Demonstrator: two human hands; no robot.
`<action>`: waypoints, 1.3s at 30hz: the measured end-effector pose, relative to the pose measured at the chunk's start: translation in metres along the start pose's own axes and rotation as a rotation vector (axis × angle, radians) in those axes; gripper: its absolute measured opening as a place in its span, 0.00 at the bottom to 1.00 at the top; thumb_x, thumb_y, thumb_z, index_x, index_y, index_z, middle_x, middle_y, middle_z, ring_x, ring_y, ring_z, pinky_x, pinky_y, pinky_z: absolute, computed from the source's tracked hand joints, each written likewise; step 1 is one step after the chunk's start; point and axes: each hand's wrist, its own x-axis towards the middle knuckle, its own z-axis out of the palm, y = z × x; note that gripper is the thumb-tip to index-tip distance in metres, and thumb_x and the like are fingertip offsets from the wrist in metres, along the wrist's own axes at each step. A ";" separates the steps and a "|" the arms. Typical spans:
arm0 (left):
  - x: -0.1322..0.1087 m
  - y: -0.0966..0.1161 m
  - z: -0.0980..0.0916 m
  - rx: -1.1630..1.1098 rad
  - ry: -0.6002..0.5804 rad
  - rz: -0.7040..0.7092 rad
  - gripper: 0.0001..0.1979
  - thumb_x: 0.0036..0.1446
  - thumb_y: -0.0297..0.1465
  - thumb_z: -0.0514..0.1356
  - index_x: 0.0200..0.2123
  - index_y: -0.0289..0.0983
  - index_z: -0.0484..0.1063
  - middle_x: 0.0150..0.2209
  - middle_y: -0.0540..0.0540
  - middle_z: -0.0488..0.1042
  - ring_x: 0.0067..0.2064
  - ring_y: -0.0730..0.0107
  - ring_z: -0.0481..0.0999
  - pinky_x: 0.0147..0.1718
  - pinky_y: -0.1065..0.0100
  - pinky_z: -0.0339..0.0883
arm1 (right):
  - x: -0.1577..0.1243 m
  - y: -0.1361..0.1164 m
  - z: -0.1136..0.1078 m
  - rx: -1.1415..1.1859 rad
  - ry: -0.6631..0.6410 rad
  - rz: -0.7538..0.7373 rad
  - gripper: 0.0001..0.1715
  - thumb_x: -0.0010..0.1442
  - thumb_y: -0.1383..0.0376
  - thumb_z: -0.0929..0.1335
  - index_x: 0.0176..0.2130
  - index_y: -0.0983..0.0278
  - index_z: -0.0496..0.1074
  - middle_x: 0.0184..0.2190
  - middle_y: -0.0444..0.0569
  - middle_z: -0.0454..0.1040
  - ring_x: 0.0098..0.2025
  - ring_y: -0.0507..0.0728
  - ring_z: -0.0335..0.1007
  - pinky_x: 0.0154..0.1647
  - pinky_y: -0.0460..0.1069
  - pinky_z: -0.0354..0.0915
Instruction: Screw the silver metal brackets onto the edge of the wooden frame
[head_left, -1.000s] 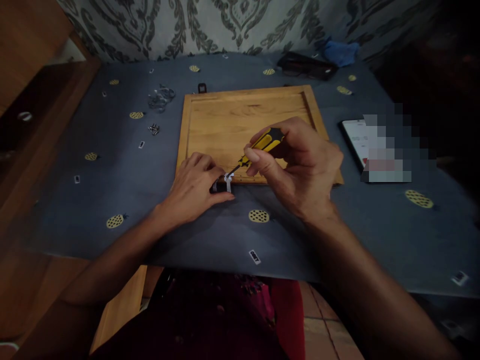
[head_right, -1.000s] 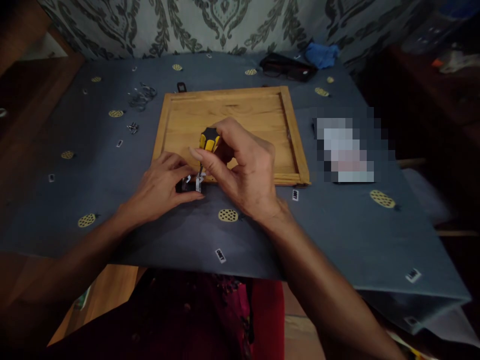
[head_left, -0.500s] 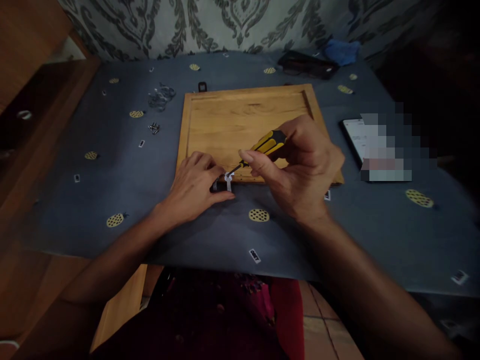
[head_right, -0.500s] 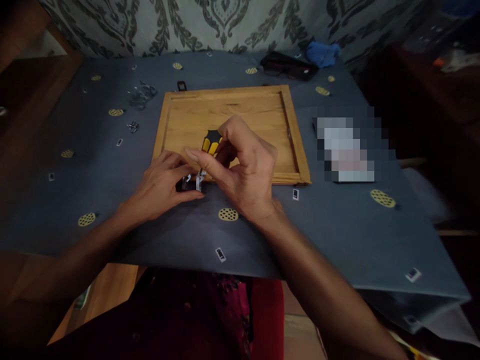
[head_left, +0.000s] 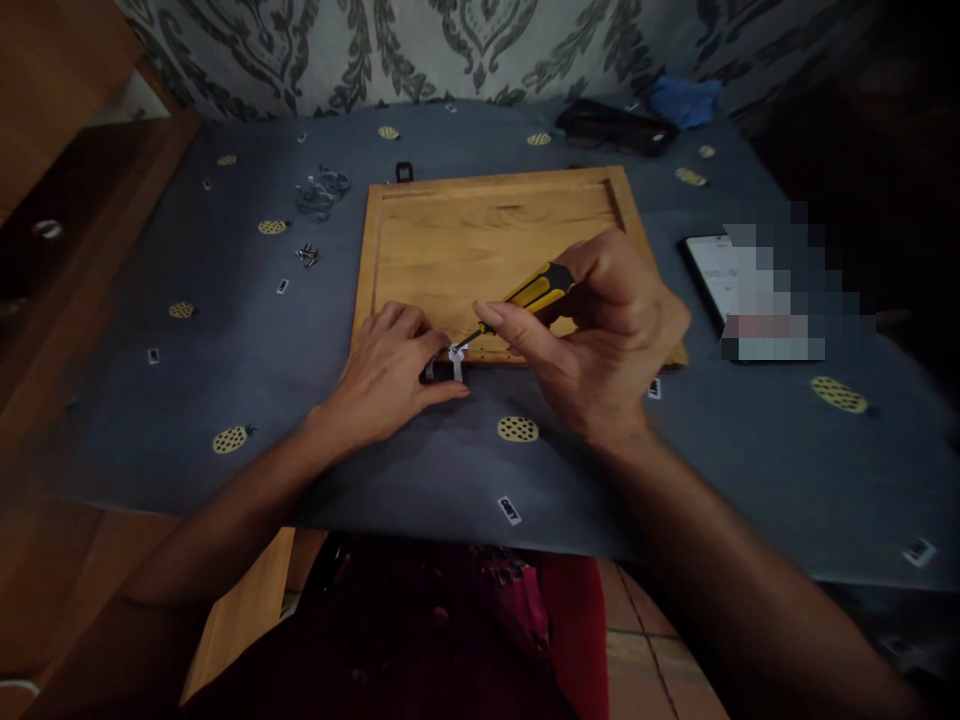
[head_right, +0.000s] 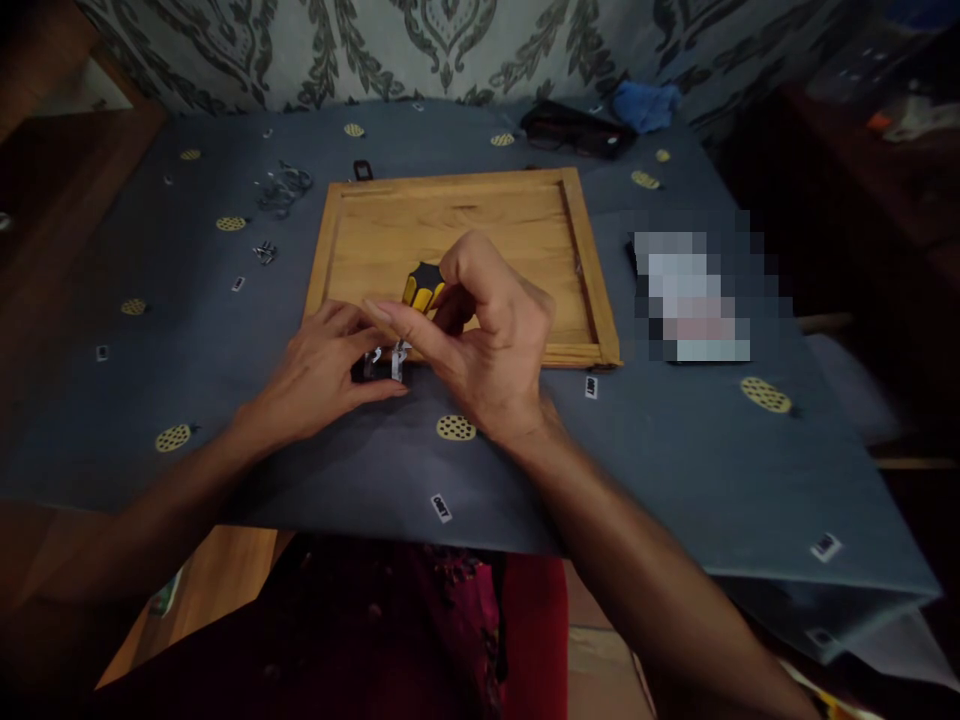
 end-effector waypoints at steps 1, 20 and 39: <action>0.000 0.000 0.000 -0.001 0.002 0.002 0.20 0.61 0.45 0.70 0.49 0.38 0.80 0.50 0.41 0.75 0.55 0.49 0.70 0.56 0.52 0.66 | -0.001 0.001 0.000 0.003 -0.005 0.006 0.27 0.59 0.41 0.76 0.30 0.57 0.66 0.24 0.40 0.71 0.26 0.54 0.73 0.26 0.51 0.73; 0.001 -0.001 0.000 0.007 0.001 0.005 0.20 0.60 0.47 0.71 0.48 0.39 0.81 0.48 0.42 0.76 0.55 0.50 0.70 0.53 0.53 0.68 | 0.018 -0.015 -0.018 0.235 -0.301 0.096 0.15 0.56 0.48 0.79 0.34 0.54 0.80 0.36 0.44 0.83 0.28 0.55 0.76 0.26 0.51 0.74; 0.000 0.000 0.000 0.016 0.006 0.010 0.20 0.60 0.46 0.71 0.48 0.38 0.81 0.47 0.41 0.75 0.55 0.49 0.71 0.53 0.53 0.67 | 0.013 -0.015 -0.014 0.110 -0.192 0.095 0.21 0.56 0.46 0.79 0.29 0.57 0.74 0.25 0.43 0.76 0.24 0.53 0.71 0.24 0.49 0.68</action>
